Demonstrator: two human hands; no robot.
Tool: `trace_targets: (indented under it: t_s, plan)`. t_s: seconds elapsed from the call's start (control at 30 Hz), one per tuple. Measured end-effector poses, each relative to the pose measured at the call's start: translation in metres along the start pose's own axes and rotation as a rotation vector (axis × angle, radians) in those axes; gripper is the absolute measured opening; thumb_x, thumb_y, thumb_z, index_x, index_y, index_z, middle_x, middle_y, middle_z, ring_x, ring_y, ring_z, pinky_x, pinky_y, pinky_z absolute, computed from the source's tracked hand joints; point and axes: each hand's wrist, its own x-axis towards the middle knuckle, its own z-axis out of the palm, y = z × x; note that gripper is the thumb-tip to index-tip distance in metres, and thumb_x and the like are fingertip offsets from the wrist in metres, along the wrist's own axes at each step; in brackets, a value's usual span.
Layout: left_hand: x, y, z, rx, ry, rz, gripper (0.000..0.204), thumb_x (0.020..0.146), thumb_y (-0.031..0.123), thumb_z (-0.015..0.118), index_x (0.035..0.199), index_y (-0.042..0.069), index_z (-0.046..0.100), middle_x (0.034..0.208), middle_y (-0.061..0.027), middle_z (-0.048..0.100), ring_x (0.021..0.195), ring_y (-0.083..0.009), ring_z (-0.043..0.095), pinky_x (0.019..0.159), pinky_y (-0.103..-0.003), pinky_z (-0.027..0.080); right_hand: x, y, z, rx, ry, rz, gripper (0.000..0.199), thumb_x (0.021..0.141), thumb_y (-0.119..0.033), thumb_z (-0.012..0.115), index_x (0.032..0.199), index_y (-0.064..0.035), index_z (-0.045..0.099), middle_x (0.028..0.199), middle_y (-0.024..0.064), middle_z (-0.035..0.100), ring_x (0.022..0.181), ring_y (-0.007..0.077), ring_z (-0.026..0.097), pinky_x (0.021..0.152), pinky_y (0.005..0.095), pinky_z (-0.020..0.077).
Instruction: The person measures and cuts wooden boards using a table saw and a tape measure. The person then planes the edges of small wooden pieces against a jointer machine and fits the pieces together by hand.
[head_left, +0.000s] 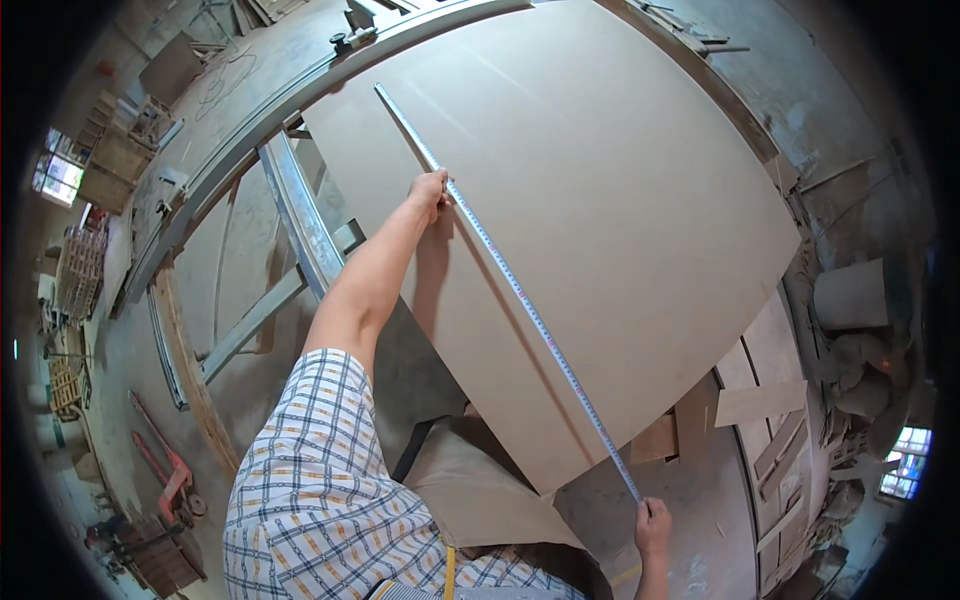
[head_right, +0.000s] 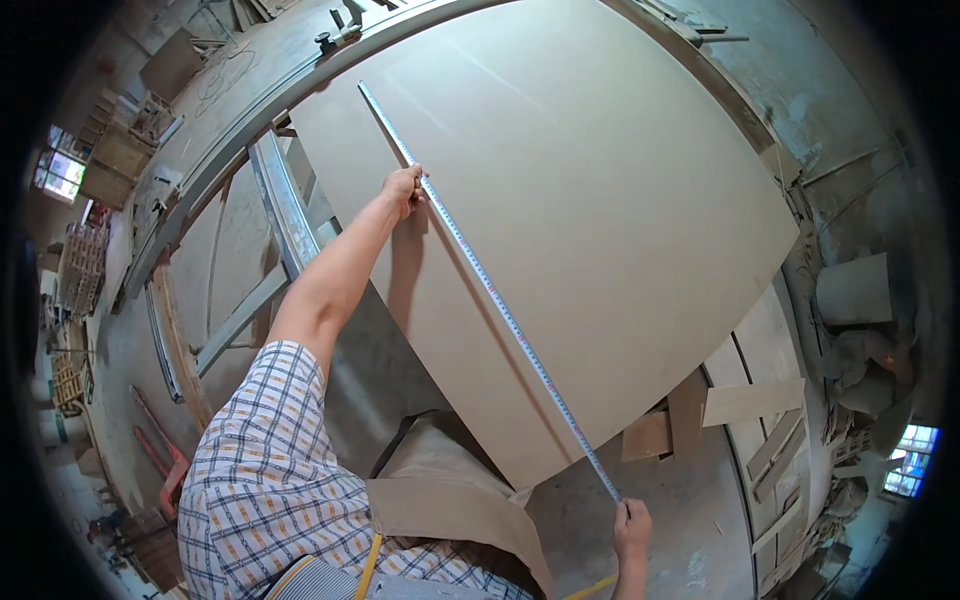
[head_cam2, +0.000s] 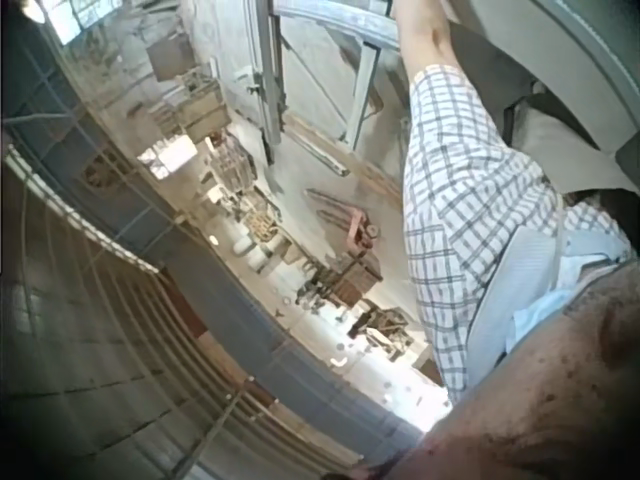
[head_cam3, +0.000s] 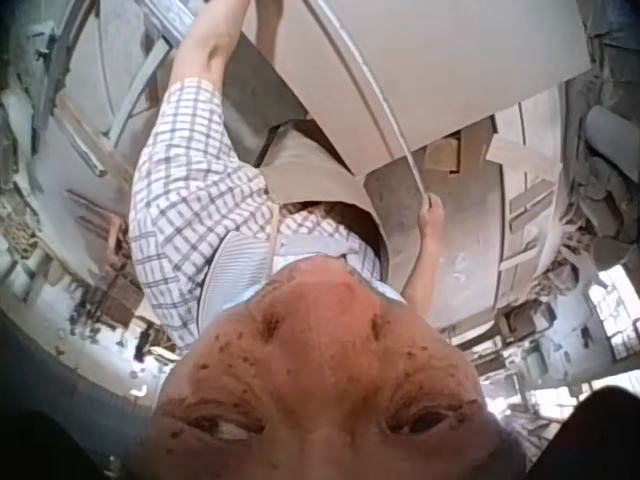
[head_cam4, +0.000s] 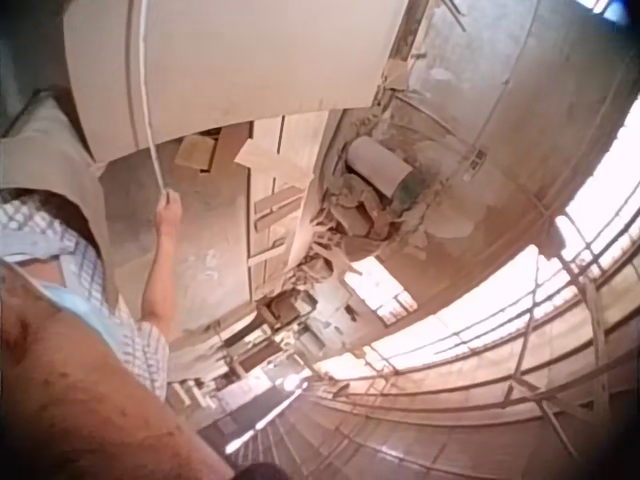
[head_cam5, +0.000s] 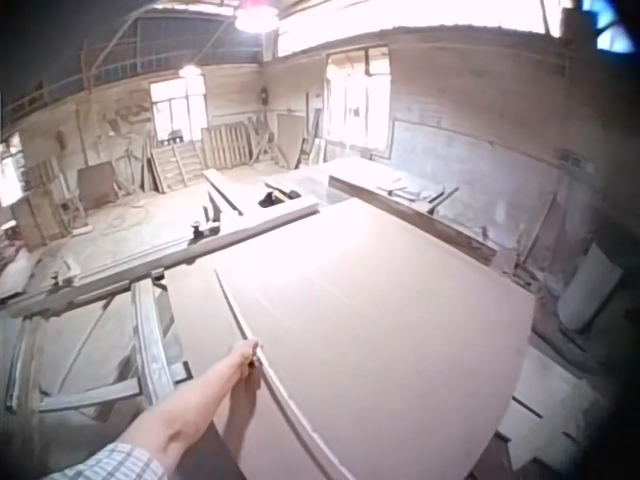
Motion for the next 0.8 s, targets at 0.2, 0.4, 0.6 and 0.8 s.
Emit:
trace_targets:
  t_s: [0.2, 0.4, 0.6, 0.8]
  plan:
    - [0.016, -0.018, 0.023, 0.044, -0.115, -0.007, 0.018, 0.108, 0.025, 0.057, 0.097, 0.012, 0.062, 0.07, 0.0, 0.051, 0.054, -0.0115, 0.047, 0.044, -0.028, 0.04, 0.042, -0.018, 0.021, -0.05, -0.02, -0.018, 0.023, 0.102, -0.02, 0.064, 0.104, 0.0013, 0.072, 0.098, 0.0233, 0.071, 0.095, 0.0436, 0.069, 0.085, 0.0473, 0.0549]
    - [0.075, -0.031, -0.022, -0.055, -0.236, -0.195, 0.028, 0.111, 0.029, 0.06, 0.086, 0.017, 0.053, 0.069, 0.0039, 0.047, 0.051, -0.0085, 0.039, 0.043, -0.024, 0.034, 0.091, -0.085, 0.035, -0.099, 0.008, -0.005, 0.024, 0.102, -0.027, 0.061, 0.102, -0.0065, 0.074, 0.102, 0.0182, 0.07, 0.101, 0.0421, 0.067, 0.086, 0.0509, 0.0548]
    - [0.131, 0.021, -0.034, 0.263, -0.112, -0.099, 0.025, 0.112, 0.025, 0.058, 0.09, 0.014, 0.056, 0.068, 0.0033, 0.05, 0.051, -0.0066, 0.043, 0.043, -0.021, 0.038, 0.073, -0.045, 0.004, -0.118, -0.014, 0.172, 0.024, 0.102, -0.027, 0.061, 0.106, -0.0083, 0.075, 0.101, 0.0166, 0.071, 0.102, 0.0399, 0.069, 0.086, 0.0506, 0.0548]
    - [0.17, 0.035, -0.031, 0.419, 0.088, -0.047, 0.034, 0.11, 0.025, 0.059, 0.078, 0.015, 0.052, 0.064, 0.0039, 0.048, 0.051, -0.0071, 0.046, 0.041, -0.02, 0.04, 0.065, -0.011, -0.005, -0.139, -0.02, 0.163, 0.026, 0.102, -0.027, 0.062, 0.106, -0.0064, 0.076, 0.102, 0.016, 0.072, 0.102, 0.039, 0.069, 0.088, 0.0485, 0.0546]
